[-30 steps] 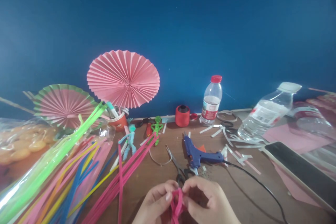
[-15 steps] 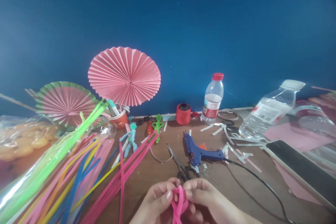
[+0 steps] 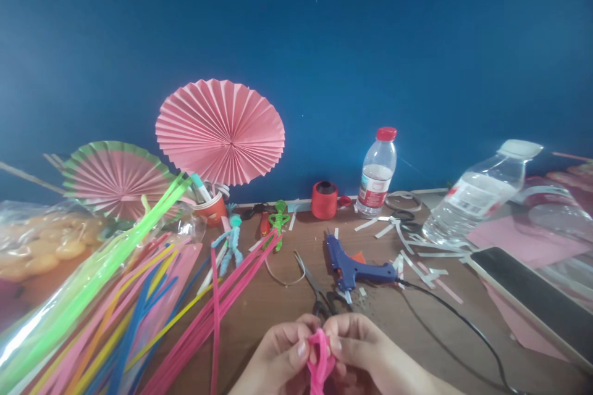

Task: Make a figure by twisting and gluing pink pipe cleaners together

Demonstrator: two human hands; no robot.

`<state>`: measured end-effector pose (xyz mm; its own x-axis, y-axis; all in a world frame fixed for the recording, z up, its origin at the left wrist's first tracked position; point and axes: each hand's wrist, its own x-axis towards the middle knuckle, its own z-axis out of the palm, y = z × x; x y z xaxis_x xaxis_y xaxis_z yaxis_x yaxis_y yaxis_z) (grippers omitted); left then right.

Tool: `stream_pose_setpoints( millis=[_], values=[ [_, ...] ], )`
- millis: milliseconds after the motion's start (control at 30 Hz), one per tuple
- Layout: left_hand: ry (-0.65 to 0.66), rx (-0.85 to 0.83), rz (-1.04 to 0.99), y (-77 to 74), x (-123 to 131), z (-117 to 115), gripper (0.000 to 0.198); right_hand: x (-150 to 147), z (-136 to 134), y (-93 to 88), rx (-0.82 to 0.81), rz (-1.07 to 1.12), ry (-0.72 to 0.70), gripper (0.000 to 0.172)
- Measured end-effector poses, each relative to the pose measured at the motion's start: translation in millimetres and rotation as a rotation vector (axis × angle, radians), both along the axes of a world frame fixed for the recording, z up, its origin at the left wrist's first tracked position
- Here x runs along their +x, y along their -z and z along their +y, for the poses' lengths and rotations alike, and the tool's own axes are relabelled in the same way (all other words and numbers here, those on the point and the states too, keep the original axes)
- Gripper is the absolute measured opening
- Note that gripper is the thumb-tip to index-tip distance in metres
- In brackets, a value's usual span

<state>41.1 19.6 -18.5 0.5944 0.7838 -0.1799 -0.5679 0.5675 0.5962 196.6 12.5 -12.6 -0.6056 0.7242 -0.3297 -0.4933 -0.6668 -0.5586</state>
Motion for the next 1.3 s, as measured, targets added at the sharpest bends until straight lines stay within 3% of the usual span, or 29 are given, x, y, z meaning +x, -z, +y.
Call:
stream_pose_setpoints(
  millis=[200, 500, 1000, 1300],
  values=[
    [-0.03, -0.014, 0.032, 1.6, 1.2, -0.7, 0.021, -0.7, -0.3, -5.5, -0.031, -0.008, 0.021, 0.029],
    [0.016, -0.017, -0.018, -14.5, -3.2, -0.9, 0.007, -5.0, 0.5, 8.9, 0.054, 0.043, 0.026, 0.031],
    [-0.01, 0.033, -0.014, -3.5, -5.3, -3.0, 0.002, -7.2, -0.1, 5.4, -0.019, 0.037, 0.04, 0.03],
    [0.001, -0.066, -0.05, -5.4, -4.0, -2.6, 0.008, -9.9, -0.3, 4.8, 0.011, -0.026, 0.117, 0.031]
  ],
)
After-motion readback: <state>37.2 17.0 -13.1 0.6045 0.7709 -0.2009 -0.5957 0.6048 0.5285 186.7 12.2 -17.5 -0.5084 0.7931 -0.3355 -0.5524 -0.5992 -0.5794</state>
